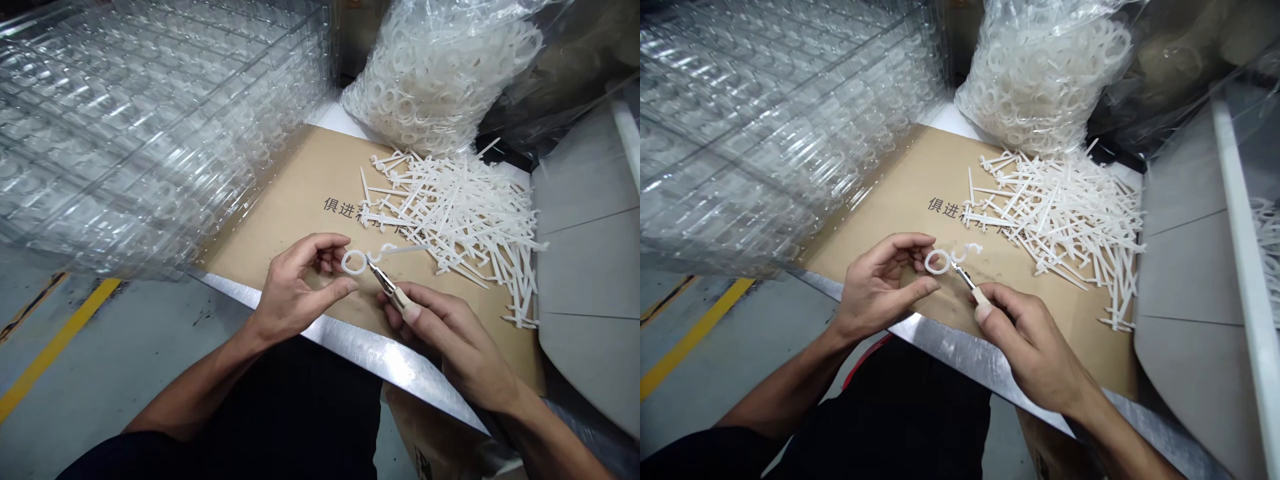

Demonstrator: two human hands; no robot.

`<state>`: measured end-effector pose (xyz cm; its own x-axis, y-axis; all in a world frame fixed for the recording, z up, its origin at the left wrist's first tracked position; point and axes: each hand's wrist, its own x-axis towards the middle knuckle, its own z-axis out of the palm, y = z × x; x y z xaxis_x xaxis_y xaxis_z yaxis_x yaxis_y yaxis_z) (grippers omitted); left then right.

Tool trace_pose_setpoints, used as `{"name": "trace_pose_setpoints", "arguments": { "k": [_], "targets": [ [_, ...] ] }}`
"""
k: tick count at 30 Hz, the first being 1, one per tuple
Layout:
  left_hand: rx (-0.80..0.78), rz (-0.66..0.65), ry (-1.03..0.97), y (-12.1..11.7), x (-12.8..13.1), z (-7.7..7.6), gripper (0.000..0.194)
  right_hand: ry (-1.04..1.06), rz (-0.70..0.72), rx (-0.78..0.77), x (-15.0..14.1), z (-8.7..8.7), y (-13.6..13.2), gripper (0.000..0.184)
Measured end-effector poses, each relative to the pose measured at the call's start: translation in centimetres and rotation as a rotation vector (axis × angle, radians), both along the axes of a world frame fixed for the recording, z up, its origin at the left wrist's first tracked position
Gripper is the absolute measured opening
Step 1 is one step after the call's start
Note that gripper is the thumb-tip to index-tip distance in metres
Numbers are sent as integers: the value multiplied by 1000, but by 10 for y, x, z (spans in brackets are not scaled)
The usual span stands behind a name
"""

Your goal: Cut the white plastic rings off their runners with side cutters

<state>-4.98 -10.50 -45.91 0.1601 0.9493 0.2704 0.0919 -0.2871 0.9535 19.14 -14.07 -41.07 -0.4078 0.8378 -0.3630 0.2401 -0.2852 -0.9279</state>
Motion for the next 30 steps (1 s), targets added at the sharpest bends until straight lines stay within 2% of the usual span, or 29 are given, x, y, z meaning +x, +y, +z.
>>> {"name": "trace_pose_setpoints", "arguments": {
  "k": [8,30],
  "targets": [
    [40,47,112,0,2,10,25,-11,0,-8,-2,1,-2,36],
    [89,88,172,-1,2,11,22,-2,21,15,-4,5,-1,37]
  ]
}}
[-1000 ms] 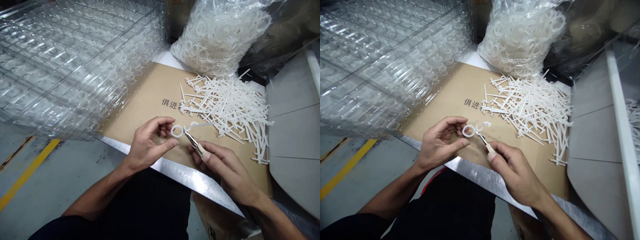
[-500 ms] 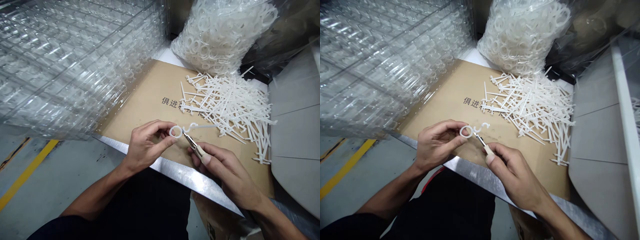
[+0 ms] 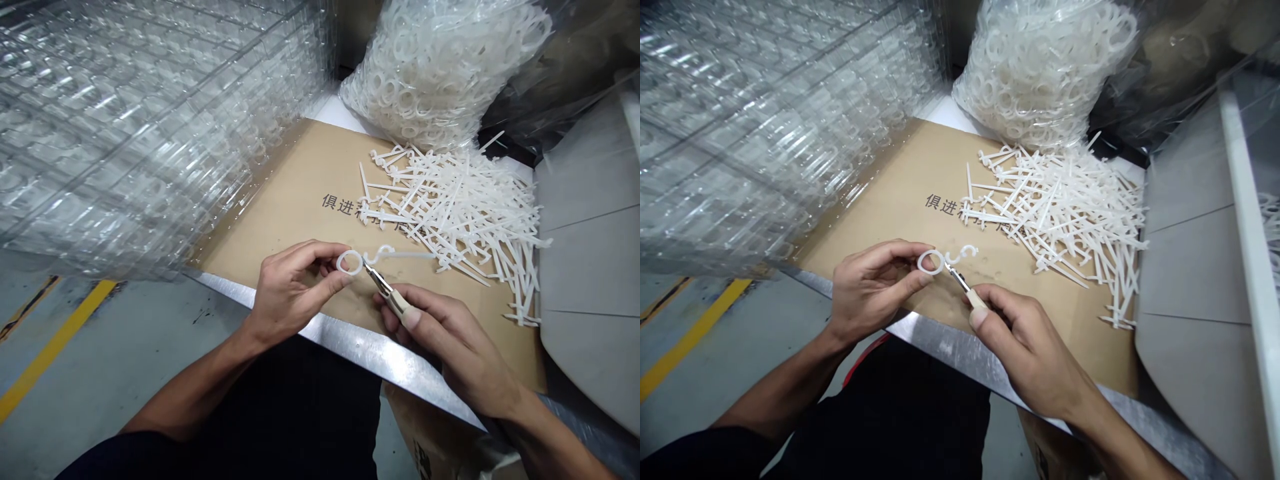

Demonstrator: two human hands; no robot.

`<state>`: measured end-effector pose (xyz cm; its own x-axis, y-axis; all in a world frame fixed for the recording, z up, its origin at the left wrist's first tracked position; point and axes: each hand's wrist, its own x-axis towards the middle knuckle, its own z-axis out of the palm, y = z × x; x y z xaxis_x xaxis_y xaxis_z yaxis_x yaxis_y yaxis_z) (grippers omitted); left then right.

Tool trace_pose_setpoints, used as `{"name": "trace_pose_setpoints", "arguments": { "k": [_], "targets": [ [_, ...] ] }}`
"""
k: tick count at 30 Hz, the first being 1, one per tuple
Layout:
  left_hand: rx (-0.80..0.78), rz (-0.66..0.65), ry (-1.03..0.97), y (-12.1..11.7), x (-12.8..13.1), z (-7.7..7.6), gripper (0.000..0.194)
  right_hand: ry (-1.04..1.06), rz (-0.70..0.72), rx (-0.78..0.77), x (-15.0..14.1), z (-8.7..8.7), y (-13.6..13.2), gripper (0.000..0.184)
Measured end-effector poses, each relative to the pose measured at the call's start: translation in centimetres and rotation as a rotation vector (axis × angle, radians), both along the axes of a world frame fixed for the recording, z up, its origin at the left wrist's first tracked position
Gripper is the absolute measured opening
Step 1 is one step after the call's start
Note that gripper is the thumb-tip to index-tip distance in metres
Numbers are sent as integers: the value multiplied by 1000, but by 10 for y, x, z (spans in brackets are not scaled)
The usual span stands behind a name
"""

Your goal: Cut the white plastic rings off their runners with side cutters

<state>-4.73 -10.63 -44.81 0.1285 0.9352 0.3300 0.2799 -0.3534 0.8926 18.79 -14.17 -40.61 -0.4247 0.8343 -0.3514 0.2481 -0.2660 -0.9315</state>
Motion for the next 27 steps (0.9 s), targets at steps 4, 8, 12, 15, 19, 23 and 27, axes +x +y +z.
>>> {"name": "trace_pose_setpoints", "arguments": {
  "k": [4,8,12,15,19,23,27],
  "targets": [
    [3,1,3,0,0,0,22,3,-4,-17,0,0,0,36],
    [16,-1,2,0,0,0,21,0,-4,-21,0,0,0,37],
    [15,-6,4,0,0,-1,22,-11,0,-22,0,-1,0,37],
    [29,-4,10,0,0,0,22,-19,5,-25,0,-1,0,37],
    [38,-6,12,1,0,0,22,-26,14,-3,-2,-1,0,37],
    [27,-6,0,1,0,-1,23,-61,28,23,-3,-1,-2,35],
    [23,-8,-5,1,0,-2,23,-110,54,77,-3,-1,-4,37]
  ]
}}
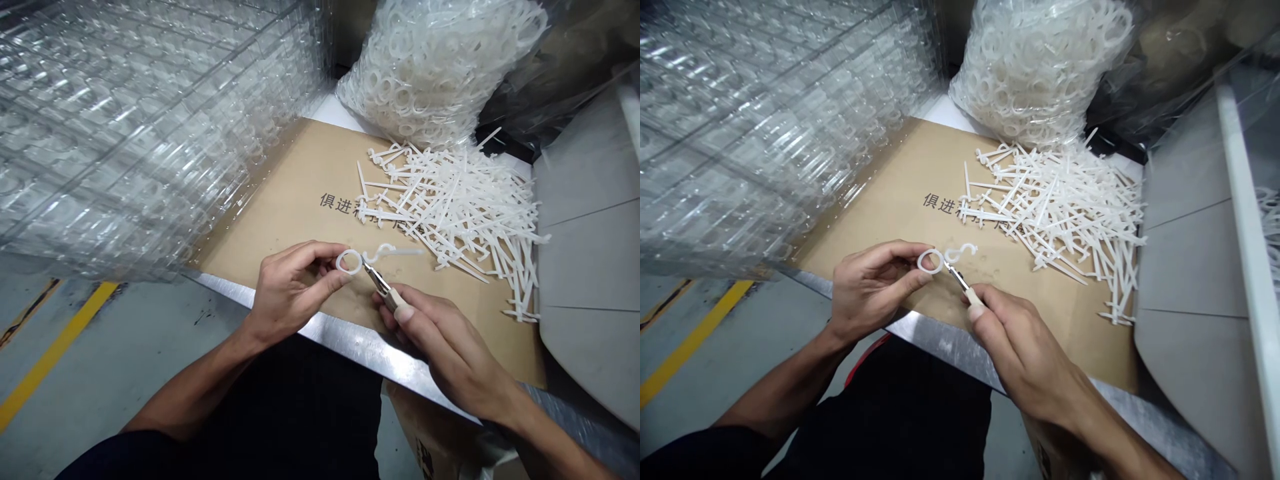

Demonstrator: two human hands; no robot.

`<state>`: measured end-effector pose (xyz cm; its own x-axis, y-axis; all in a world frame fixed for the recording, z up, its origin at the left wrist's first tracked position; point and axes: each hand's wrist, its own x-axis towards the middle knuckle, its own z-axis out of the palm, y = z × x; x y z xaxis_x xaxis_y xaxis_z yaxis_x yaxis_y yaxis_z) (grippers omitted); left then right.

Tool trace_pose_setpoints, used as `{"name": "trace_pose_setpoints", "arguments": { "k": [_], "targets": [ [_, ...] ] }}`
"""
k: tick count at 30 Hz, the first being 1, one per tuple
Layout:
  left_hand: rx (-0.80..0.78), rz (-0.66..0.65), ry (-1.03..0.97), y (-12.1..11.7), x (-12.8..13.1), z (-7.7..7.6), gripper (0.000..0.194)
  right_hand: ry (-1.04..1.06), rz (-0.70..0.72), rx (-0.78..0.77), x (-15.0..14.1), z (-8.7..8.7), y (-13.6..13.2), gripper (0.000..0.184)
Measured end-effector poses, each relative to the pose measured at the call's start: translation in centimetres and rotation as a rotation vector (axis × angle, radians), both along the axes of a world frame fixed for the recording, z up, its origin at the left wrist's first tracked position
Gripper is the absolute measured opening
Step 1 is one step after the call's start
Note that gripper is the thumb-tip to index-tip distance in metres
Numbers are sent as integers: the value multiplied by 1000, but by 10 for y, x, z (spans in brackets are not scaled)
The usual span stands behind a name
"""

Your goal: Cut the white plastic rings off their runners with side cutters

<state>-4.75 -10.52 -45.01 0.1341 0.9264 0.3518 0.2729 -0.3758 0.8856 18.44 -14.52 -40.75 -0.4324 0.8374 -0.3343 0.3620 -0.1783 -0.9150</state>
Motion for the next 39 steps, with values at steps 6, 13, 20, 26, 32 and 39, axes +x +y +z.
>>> {"name": "trace_pose_setpoints", "arguments": {
  "k": [6,13,20,26,32,39],
  "targets": [
    [-36,-3,-45,0,-1,-6,27,-46,-33,1,-2,-6,-1,40],
    [-58,3,-98,1,-1,-9,27,132,-149,-100,2,-13,4,42],
    [0,4,-92,-1,-2,-7,26,229,-197,-149,4,-14,7,41],
    [47,-11,-83,-2,-1,-5,28,239,-194,-159,5,-11,6,42],
    [68,-49,-100,-2,-3,-7,32,271,-204,-188,4,-10,6,40],
    [109,-69,-77,-2,-4,-6,33,284,-233,-219,4,-9,5,39]
  ]
}}
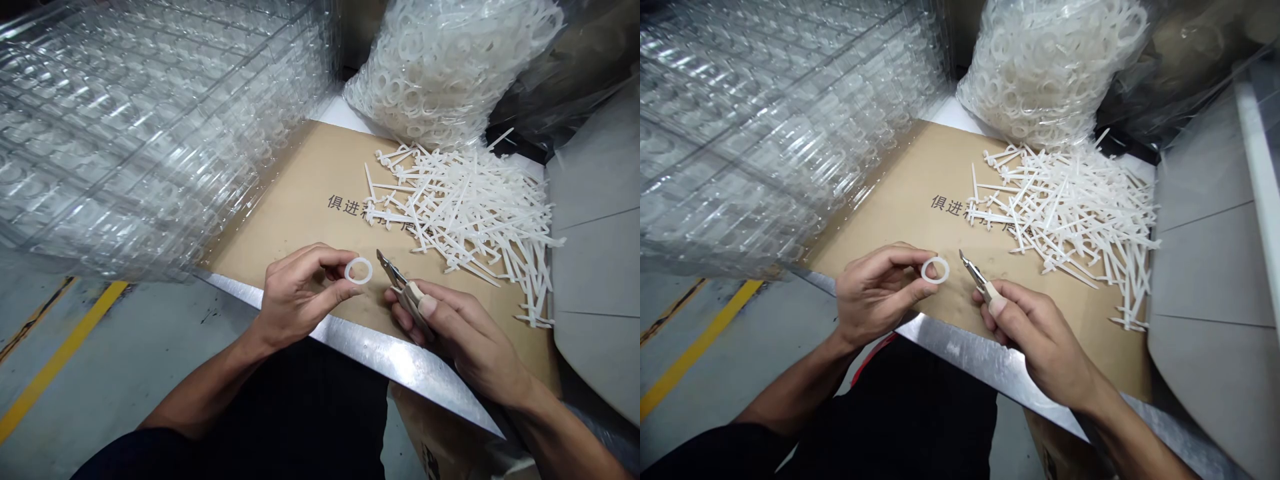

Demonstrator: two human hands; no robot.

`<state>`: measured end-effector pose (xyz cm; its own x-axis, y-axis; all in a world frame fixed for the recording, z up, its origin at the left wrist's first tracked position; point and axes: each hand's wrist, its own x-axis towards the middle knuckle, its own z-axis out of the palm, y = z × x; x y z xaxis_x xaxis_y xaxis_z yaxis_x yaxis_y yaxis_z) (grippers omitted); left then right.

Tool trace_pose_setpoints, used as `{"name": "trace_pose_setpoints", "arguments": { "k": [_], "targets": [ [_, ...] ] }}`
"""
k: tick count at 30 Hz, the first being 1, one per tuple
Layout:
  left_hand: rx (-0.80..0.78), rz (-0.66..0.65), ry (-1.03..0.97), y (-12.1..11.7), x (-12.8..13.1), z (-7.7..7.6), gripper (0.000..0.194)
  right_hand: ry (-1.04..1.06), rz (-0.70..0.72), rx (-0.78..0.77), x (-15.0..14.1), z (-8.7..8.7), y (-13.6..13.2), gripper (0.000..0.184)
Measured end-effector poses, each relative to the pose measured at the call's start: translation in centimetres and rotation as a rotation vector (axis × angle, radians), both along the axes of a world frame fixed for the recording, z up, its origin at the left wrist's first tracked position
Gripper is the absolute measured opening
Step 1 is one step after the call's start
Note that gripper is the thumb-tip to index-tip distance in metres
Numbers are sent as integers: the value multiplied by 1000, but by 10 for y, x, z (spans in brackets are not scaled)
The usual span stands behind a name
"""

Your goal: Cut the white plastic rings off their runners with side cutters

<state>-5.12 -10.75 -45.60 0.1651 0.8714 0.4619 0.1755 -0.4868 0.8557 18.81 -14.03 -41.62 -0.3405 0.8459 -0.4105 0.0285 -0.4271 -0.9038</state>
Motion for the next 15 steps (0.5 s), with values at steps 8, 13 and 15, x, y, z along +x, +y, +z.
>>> {"name": "trace_pose_setpoints", "arguments": {
  "k": [8,13,15],
  "targets": [
    [27,13,23,1,-1,4,26,-3,15,-2,1,1,0,39],
    [21,-4,-9,1,0,5,29,3,22,-2,2,0,0,38],
    [29,-2,-8,1,-1,5,28,5,23,-1,2,0,0,38]
  ]
}}
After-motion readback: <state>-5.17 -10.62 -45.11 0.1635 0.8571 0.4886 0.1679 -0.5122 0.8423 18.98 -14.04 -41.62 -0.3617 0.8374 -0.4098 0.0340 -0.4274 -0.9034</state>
